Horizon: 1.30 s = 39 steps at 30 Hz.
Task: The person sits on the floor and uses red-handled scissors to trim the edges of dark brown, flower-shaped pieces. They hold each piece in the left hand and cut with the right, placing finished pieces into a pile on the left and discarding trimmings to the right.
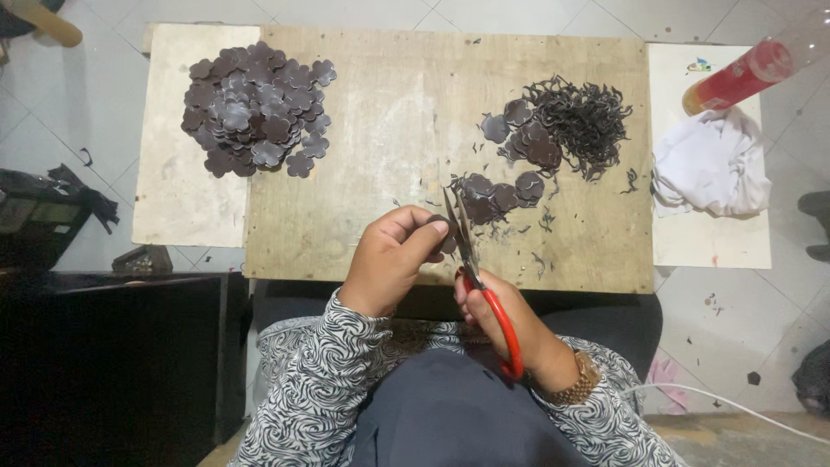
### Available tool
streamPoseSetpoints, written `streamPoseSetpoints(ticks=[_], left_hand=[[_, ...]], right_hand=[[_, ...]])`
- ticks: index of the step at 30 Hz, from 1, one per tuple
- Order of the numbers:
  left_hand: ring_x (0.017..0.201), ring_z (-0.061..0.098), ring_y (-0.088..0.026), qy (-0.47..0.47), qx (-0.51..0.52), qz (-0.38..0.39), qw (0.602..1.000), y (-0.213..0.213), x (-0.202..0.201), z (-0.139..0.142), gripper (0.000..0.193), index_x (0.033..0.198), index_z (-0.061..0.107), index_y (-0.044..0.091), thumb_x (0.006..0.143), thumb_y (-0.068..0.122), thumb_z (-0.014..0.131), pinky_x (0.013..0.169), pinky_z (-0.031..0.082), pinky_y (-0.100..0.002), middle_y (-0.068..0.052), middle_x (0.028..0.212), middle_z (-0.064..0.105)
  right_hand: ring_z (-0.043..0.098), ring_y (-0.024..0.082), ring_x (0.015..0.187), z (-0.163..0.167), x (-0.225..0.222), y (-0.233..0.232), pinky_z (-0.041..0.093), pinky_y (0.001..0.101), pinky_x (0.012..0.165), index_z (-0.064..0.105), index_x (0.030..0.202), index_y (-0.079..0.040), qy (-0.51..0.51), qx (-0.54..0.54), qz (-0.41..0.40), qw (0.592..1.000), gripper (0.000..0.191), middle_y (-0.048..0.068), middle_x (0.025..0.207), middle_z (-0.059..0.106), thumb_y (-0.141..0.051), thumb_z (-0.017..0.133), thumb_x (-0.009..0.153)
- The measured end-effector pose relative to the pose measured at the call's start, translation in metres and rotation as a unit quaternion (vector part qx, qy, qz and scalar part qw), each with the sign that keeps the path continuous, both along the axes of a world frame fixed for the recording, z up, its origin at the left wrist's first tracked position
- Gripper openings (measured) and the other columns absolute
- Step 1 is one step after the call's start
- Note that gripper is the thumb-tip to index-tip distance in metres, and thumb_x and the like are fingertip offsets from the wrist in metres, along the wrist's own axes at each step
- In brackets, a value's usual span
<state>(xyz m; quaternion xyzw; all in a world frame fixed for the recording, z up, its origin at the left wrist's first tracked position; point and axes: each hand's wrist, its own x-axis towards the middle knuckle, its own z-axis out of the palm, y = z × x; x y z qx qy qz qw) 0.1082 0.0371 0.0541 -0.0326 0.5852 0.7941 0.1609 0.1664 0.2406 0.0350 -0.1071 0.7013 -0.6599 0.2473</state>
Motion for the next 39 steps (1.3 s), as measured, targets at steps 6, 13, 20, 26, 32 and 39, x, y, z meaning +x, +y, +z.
streamPoseSetpoints(ticks=[6,13,20,26,32,39], left_hand=[[0.075,0.062,-0.007,0.023,-0.023,0.009,0.999,0.002,0.001,-0.005,0.013,0.094,0.07,-0.002,0.098,0.009,0.066,0.07,0.052,-0.023,-0.004,0.084,0.073],[0.077,0.065,-0.007,0.027,-0.024,0.017,0.999,0.002,0.004,-0.004,0.013,0.092,0.07,-0.003,0.097,0.008,0.066,0.071,0.054,-0.023,-0.005,0.085,0.074],[0.077,0.066,-0.008,0.03,-0.01,0.018,0.999,0.003,0.003,-0.003,0.013,0.092,0.07,-0.004,0.097,0.008,0.066,0.072,0.054,-0.023,-0.006,0.086,0.074],[0.078,0.067,-0.009,0.025,-0.021,0.018,0.999,0.001,0.003,-0.001,0.013,0.093,0.07,-0.003,0.097,0.008,0.065,0.073,0.056,-0.024,-0.006,0.085,0.074],[0.078,0.066,-0.009,0.02,-0.02,0.012,1.0,0.0,0.003,-0.001,0.013,0.096,0.07,-0.003,0.098,0.009,0.066,0.072,0.055,-0.024,-0.006,0.087,0.074],[0.079,0.069,-0.007,-0.008,-0.028,0.013,0.999,-0.004,0.001,-0.001,0.018,0.108,0.067,0.001,0.096,0.014,0.067,0.066,0.055,-0.024,-0.003,0.091,0.074]], right_hand=[[0.049,0.008,0.072,-0.001,-0.001,-0.002,0.046,0.024,0.066,0.056,0.1,-0.008,-0.005,-0.009,-0.001,1.0,0.047,-0.002,0.081,0.051,-0.054,0.048,0.102],[0.048,0.008,0.07,-0.003,0.0,-0.001,0.044,0.0239,0.063,0.055,0.099,-0.008,0.008,-0.008,-0.004,1.0,0.045,-0.002,0.078,0.051,-0.052,0.049,0.103],[0.046,0.008,0.068,-0.005,-0.001,-0.001,0.042,0.024,0.061,0.055,0.096,-0.008,0.021,0.008,-0.009,1.0,0.046,-0.003,0.077,0.049,-0.052,0.047,0.104],[0.046,0.009,0.068,-0.008,-0.001,-0.001,0.043,0.0255,0.061,0.056,0.089,-0.007,0.028,0.041,-0.028,0.998,0.048,-0.002,0.075,0.051,-0.051,0.047,0.104],[0.048,0.009,0.07,-0.015,-0.001,0.0,0.045,0.0251,0.064,0.058,0.086,-0.006,0.06,0.072,-0.043,0.995,0.049,-0.001,0.076,0.053,-0.05,0.047,0.105],[0.048,0.008,0.069,-0.013,-0.001,0.003,0.044,0.0237,0.061,0.055,0.097,-0.008,0.006,-0.011,-0.033,0.999,0.045,-0.002,0.08,0.051,-0.052,0.046,0.105]])
